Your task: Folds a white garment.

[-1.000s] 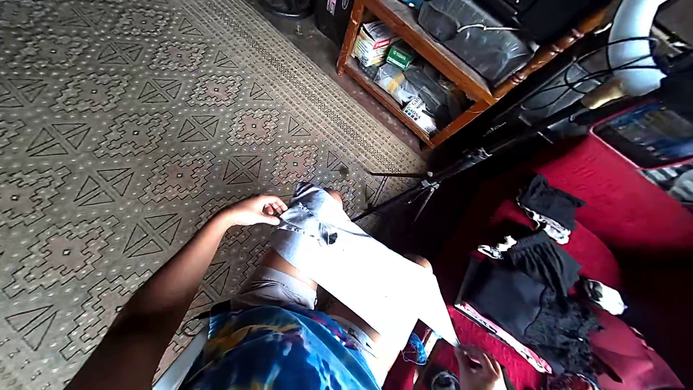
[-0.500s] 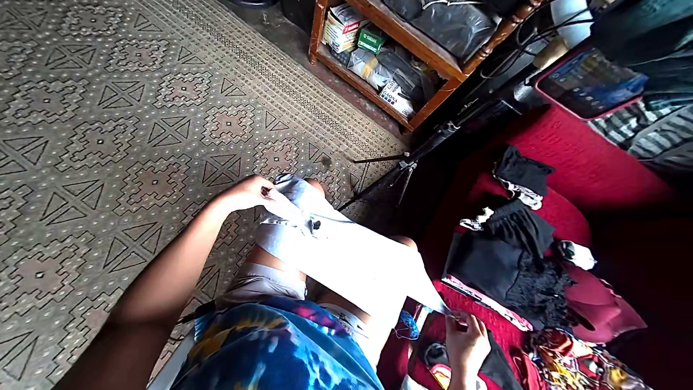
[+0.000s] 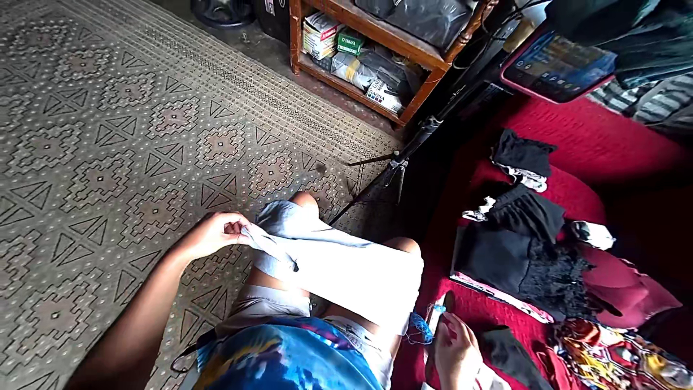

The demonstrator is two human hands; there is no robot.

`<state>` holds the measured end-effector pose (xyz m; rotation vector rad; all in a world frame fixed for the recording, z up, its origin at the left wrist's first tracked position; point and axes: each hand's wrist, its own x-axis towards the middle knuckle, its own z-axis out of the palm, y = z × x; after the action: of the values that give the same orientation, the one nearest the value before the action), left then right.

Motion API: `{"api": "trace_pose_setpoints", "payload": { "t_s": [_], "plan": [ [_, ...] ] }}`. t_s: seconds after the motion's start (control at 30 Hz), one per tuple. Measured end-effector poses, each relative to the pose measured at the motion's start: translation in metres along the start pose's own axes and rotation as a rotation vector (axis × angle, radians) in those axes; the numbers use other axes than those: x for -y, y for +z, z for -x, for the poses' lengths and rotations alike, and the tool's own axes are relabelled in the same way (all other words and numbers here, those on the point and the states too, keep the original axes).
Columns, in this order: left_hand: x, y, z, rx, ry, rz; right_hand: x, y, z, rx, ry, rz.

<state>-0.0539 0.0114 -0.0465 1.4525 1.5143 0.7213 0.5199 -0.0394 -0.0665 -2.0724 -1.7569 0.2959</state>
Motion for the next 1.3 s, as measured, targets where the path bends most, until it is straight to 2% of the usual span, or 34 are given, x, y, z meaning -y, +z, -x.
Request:
{"api": "trace_pose_setpoints", "payload": {
  "t_s": [0.07,0.17,0.27,0.33,0.43,0.53,0.6,0.7,0.8,0.9,1.0,1.07,1.13,1.2,1.3],
  "plan": [
    [-0.001,0.005,-0.004,-0.022,0.051,0.028,0.046,0.010,-0.007,-0.004,-0.088,-0.085],
    [-0.004,0.010,-0.015,-0.042,0.114,0.083,0.120,0.040,-0.016,0.139,-0.262,-0.265],
    [-0.007,0.014,-0.025,-0.078,0.162,0.169,0.185,0.080,-0.015,0.321,-0.531,-0.403],
    [-0.005,0.016,-0.031,-0.112,0.180,0.214,0.217,0.102,-0.014,0.339,-0.695,-0.407],
    [0.002,0.028,-0.037,-0.263,0.105,0.237,0.242,0.126,-0.014,0.347,-0.702,-0.356],
    [0.017,0.052,-0.048,-0.426,-0.052,0.287,0.251,0.131,-0.021,0.516,-0.588,-0.339],
    [0.029,0.064,-0.052,-0.473,-0.104,0.309,0.249,0.130,-0.023,0.500,-0.627,-0.341],
    [0.040,0.073,-0.052,-0.414,-0.076,0.325,0.240,0.135,-0.019,0.324,-0.675,-0.335],
    [0.034,0.071,-0.055,-0.353,-0.025,0.272,0.236,0.131,-0.023,0.308,-0.574,-0.378],
    [0.020,0.061,-0.055,-0.393,0.035,0.203,0.240,0.117,-0.030,0.344,-0.495,-0.411],
    [0.011,0.052,-0.055,-0.421,0.080,0.127,0.247,0.100,-0.040,0.491,-0.384,-0.481],
    [0.015,0.051,-0.056,-0.405,0.053,0.050,0.247,0.102,-0.049,0.617,-0.308,-0.491],
    [0.027,0.053,-0.055,-0.356,-0.005,-0.073,0.244,0.107,-0.055,0.716,-0.279,-0.391],
    [0.037,0.055,-0.055,-0.286,-0.056,-0.170,0.236,0.112,-0.054,0.716,-0.302,-0.323],
    [0.039,0.053,-0.057,-0.315,-0.034,-0.196,0.215,0.095,-0.056,0.558,-0.325,-0.358]
  ]
}}
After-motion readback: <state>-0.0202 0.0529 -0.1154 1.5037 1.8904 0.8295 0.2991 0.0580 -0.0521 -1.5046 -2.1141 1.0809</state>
